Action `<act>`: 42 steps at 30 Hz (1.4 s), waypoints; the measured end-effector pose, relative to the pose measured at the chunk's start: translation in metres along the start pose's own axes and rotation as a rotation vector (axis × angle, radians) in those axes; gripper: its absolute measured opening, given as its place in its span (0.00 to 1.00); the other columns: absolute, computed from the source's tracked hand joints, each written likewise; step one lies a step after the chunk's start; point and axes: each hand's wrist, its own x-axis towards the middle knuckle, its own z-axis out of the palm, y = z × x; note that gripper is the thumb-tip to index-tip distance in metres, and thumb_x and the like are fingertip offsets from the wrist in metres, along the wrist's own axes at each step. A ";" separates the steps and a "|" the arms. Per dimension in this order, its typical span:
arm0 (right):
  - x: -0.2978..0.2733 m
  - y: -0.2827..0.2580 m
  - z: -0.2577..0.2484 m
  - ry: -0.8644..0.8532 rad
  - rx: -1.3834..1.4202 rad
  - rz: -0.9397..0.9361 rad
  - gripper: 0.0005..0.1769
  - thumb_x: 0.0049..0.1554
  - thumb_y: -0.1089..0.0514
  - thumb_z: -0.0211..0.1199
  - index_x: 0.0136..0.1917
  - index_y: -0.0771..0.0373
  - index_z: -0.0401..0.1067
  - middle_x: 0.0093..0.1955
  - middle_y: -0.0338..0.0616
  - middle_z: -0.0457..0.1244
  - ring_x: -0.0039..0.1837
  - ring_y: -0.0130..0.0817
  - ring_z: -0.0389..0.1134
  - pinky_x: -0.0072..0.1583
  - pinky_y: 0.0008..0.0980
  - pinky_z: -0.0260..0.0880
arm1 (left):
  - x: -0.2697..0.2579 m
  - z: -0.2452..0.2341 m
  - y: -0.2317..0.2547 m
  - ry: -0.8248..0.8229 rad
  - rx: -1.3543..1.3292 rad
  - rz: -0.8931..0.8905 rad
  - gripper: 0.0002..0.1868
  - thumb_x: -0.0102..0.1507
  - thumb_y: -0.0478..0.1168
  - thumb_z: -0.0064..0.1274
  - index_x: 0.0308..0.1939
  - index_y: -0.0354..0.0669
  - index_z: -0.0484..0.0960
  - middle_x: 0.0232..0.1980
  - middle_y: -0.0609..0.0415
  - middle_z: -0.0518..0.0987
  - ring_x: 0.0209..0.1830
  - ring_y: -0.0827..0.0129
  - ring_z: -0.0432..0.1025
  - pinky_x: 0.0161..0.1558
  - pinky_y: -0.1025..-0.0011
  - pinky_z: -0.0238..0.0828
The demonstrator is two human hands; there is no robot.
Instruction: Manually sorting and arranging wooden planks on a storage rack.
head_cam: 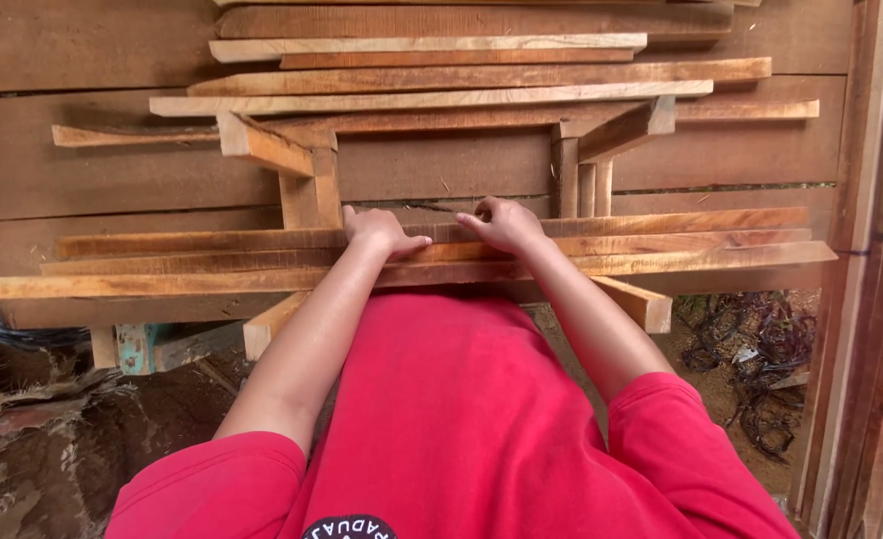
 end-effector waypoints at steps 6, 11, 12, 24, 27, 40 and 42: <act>0.073 -0.005 -0.034 0.334 0.154 -0.138 0.31 0.60 0.27 0.60 0.63 0.50 0.72 0.61 0.43 0.65 0.64 0.52 0.68 0.63 0.53 0.70 | 0.084 -0.039 -0.010 -0.219 -0.212 0.045 0.47 0.56 0.79 0.51 0.57 0.42 0.83 0.49 0.48 0.87 0.48 0.62 0.83 0.56 0.55 0.72; 0.179 -0.019 -0.102 0.487 0.080 -0.168 0.32 0.61 0.24 0.59 0.65 0.46 0.71 0.63 0.40 0.62 0.66 0.51 0.66 0.62 0.52 0.70 | 0.155 -0.146 -0.013 0.257 -0.400 0.236 0.36 0.64 0.72 0.46 0.56 0.47 0.82 0.56 0.44 0.83 0.64 0.49 0.74 0.64 0.45 0.63; 0.197 -0.025 -0.121 0.537 0.011 -0.179 0.31 0.62 0.24 0.58 0.65 0.45 0.71 0.65 0.38 0.60 0.68 0.49 0.65 0.63 0.51 0.69 | 0.180 -0.168 -0.015 0.408 -0.398 0.256 0.34 0.65 0.73 0.46 0.55 0.51 0.81 0.53 0.48 0.83 0.63 0.51 0.74 0.64 0.43 0.59; 0.321 -0.060 -0.297 0.415 -0.566 -0.198 0.60 0.47 0.19 0.68 0.75 0.65 0.61 0.75 0.57 0.57 0.80 0.57 0.46 0.76 0.61 0.39 | 0.298 -0.311 -0.043 0.728 0.089 0.151 0.73 0.43 0.77 0.65 0.80 0.39 0.54 0.77 0.39 0.59 0.76 0.40 0.51 0.74 0.36 0.26; 0.320 -0.061 -0.296 0.487 -0.644 -0.207 0.58 0.49 0.12 0.66 0.67 0.64 0.68 0.61 0.52 0.62 0.63 0.51 0.62 0.63 0.47 0.61 | 0.298 -0.326 -0.038 0.750 0.101 0.110 0.69 0.41 0.83 0.65 0.70 0.36 0.69 0.69 0.37 0.69 0.67 0.39 0.62 0.69 0.37 0.46; 0.270 -0.070 -0.278 0.429 -0.769 -0.123 0.58 0.59 0.07 0.44 0.67 0.64 0.69 0.56 0.48 0.69 0.57 0.41 0.69 0.63 0.44 0.63 | 0.245 -0.304 -0.049 0.741 0.067 0.152 0.62 0.54 0.83 0.60 0.71 0.34 0.67 0.54 0.41 0.82 0.58 0.47 0.73 0.65 0.48 0.58; 0.265 -0.069 -0.277 0.366 -0.594 -0.189 0.59 0.57 0.06 0.37 0.65 0.62 0.70 0.49 0.49 0.71 0.54 0.45 0.71 0.60 0.45 0.65 | 0.235 -0.306 -0.055 0.698 0.021 0.195 0.51 0.57 0.94 0.43 0.43 0.49 0.80 0.30 0.56 0.77 0.34 0.61 0.70 0.51 0.58 0.64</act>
